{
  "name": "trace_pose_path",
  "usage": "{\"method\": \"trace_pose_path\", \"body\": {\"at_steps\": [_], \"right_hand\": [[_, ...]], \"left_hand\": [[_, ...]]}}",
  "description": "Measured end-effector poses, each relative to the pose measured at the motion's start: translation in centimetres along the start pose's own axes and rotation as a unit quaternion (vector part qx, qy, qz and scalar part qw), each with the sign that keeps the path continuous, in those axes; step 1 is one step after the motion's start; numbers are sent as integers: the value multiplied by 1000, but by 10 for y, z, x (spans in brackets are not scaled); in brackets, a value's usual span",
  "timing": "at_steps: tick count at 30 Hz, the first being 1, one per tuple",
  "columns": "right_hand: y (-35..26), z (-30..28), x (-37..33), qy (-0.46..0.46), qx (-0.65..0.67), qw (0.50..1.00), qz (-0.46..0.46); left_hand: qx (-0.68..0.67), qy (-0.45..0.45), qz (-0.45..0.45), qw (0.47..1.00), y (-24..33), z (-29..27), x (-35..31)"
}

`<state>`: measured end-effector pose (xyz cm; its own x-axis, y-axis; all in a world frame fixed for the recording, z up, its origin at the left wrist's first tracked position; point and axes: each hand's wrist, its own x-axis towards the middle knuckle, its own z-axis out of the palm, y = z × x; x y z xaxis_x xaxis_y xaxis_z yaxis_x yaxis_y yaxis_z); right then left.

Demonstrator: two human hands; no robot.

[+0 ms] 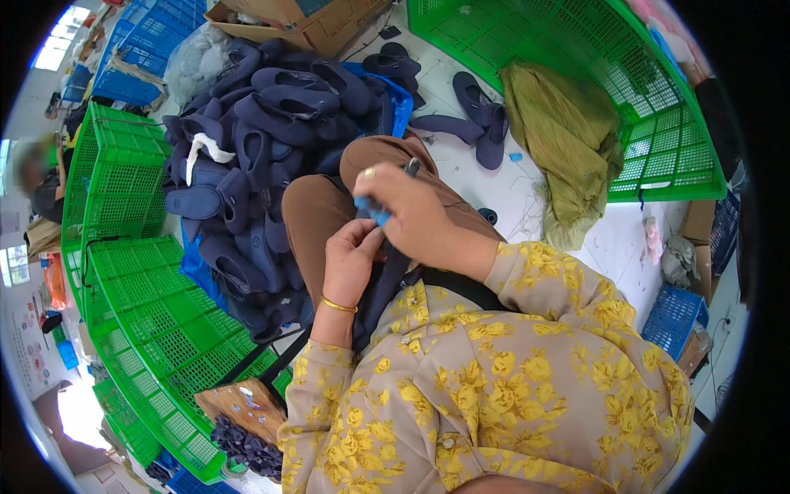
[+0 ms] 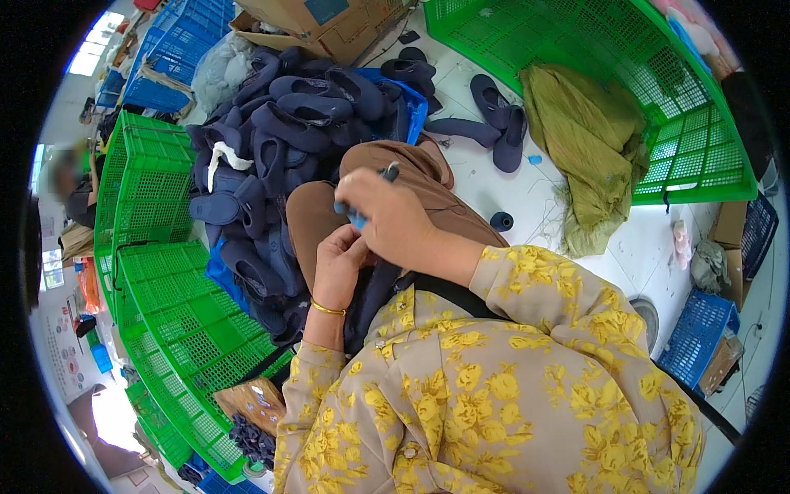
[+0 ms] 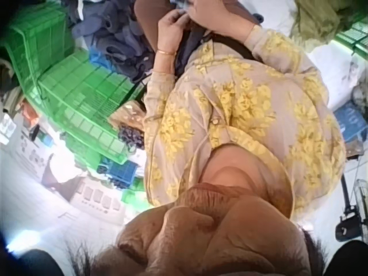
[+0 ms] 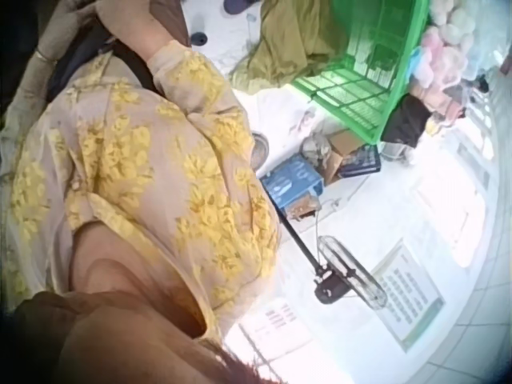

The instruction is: The person sits on the floor and sews a dark blue slip-on shoe using a needle and thread. They repeatedly insert the needle into the shoe's upper, pull the thread through, and adjust the shoe's position. The person handles multiple shoes from a nearby pile, working on one at a time.

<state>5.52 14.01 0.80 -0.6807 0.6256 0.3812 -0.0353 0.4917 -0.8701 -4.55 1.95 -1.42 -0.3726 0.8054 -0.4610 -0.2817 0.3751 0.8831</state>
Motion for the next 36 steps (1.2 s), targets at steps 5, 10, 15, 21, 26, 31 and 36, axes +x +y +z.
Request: {"method": "trace_pose_path", "body": {"at_steps": [5,10,15,21,26,31,36], "right_hand": [[-35,-40,30,-54,383,898,207],[-77,-156,31,20,420,900,112],[-135,-229,19,-69,468,880,-32],[-144,-229,12,-406,463,785,-71],[-154,-185,7,-427,558,705,-94],[-155,-189,6,-402,560,718,-101],[-150,-200,14,-413,551,720,-86]], "left_hand": [[5,62,23,998,8,7,-1],[58,93,45,993,1,8,-1],[78,110,65,989,-2,9,2],[249,197,195,928,-3,14,0],[316,183,224,904,13,19,-5],[352,116,179,911,27,10,-6],[361,112,221,899,32,14,-9]]}}
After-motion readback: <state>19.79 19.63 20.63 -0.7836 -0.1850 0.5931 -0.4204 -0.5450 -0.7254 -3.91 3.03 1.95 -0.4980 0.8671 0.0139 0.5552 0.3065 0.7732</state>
